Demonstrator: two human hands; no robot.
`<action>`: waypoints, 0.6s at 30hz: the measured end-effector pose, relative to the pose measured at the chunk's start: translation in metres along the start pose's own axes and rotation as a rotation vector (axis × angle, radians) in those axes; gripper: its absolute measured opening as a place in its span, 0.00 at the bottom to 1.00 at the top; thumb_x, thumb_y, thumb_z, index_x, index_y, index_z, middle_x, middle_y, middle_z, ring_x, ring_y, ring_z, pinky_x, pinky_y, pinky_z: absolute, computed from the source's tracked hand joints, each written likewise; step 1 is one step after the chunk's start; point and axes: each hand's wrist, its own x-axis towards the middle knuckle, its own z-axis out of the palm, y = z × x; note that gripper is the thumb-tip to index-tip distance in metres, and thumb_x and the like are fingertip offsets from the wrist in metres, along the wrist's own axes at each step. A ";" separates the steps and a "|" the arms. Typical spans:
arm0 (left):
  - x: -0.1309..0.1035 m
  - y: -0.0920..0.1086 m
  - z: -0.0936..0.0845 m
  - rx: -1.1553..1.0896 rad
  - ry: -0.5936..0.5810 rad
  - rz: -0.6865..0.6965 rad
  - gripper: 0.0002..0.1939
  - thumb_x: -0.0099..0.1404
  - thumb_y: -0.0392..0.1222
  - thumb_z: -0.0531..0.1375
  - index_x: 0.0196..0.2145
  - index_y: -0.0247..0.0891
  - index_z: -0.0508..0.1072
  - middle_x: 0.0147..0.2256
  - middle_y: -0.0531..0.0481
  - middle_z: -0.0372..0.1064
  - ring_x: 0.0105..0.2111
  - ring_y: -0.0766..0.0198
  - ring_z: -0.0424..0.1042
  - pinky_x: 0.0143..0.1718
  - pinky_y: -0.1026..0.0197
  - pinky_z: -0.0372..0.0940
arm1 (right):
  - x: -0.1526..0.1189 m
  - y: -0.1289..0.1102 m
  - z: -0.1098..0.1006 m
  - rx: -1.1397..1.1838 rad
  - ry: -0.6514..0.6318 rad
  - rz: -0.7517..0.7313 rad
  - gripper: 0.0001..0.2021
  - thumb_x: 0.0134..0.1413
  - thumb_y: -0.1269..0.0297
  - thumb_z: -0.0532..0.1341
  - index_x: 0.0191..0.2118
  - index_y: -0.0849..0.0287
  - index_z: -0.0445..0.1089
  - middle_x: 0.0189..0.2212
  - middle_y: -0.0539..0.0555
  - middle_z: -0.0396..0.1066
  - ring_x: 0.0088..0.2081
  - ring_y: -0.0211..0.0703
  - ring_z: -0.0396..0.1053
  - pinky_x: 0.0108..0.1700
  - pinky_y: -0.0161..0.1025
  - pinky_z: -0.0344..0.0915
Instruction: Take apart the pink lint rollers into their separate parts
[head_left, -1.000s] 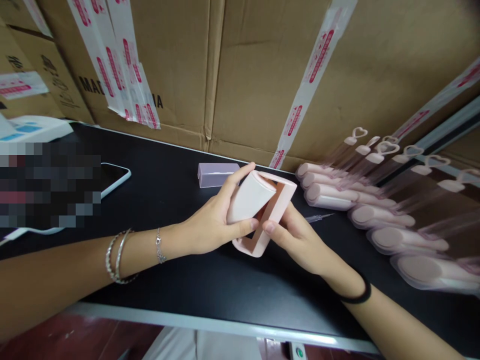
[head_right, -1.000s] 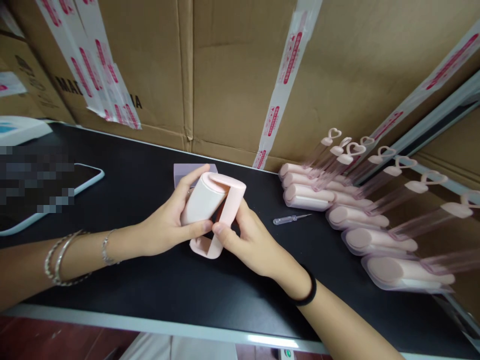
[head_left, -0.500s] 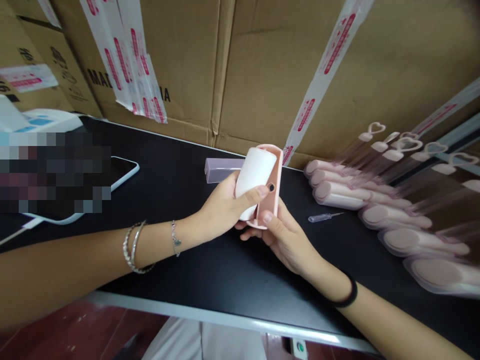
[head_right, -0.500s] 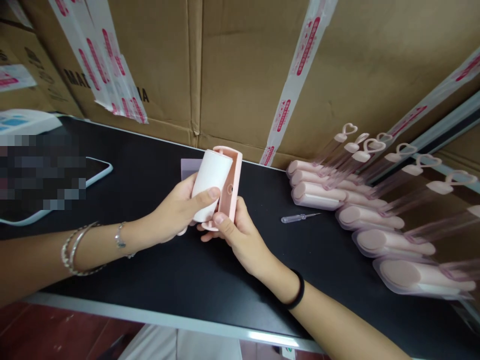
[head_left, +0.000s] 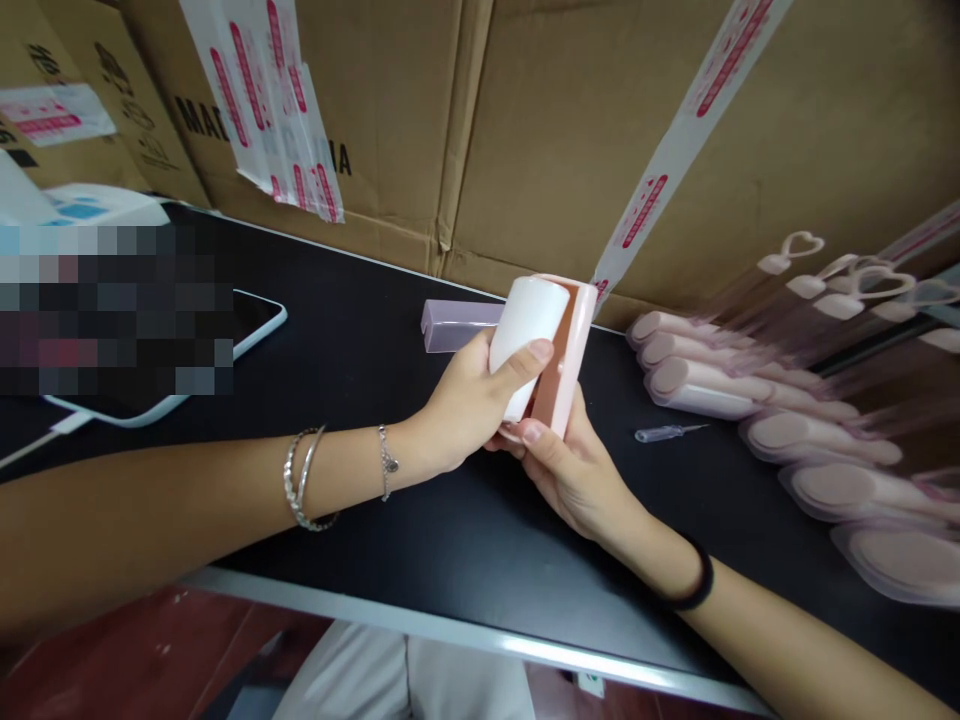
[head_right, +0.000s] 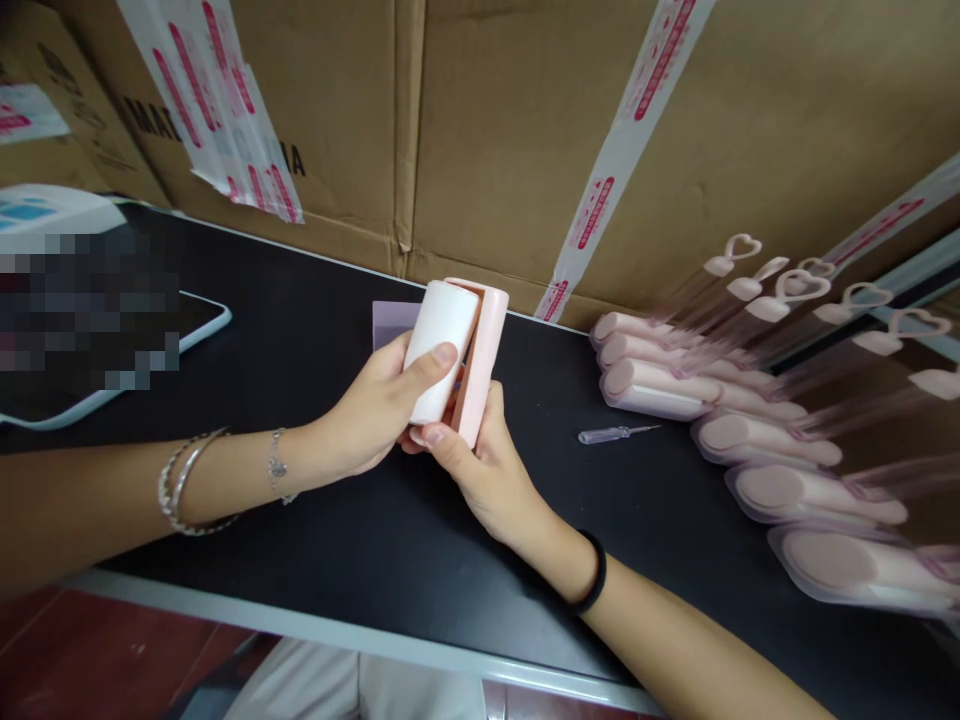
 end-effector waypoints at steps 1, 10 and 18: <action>0.000 0.000 0.000 -0.001 0.000 0.014 0.15 0.62 0.51 0.59 0.39 0.37 0.63 0.22 0.57 0.62 0.14 0.74 0.61 0.10 0.72 0.55 | -0.001 0.000 -0.001 -0.027 -0.007 -0.008 0.12 0.55 0.63 0.61 0.41 0.51 0.56 0.41 0.48 0.65 0.38 0.34 0.67 0.44 0.41 0.68; -0.001 -0.003 -0.002 0.038 -0.045 0.043 0.18 0.60 0.55 0.59 0.39 0.38 0.63 0.22 0.56 0.62 0.14 0.73 0.60 0.11 0.70 0.55 | -0.004 0.003 -0.003 -0.178 -0.034 -0.066 0.10 0.58 0.63 0.58 0.40 0.50 0.54 0.41 0.48 0.63 0.37 0.34 0.66 0.41 0.40 0.67; -0.002 -0.001 -0.003 0.018 -0.064 0.182 0.16 0.60 0.51 0.61 0.38 0.36 0.66 0.30 0.52 0.66 0.25 0.71 0.65 0.26 0.70 0.64 | -0.005 -0.003 -0.004 -0.483 0.065 -0.106 0.17 0.55 0.56 0.60 0.45 0.50 0.52 0.42 0.50 0.56 0.42 0.37 0.64 0.44 0.40 0.67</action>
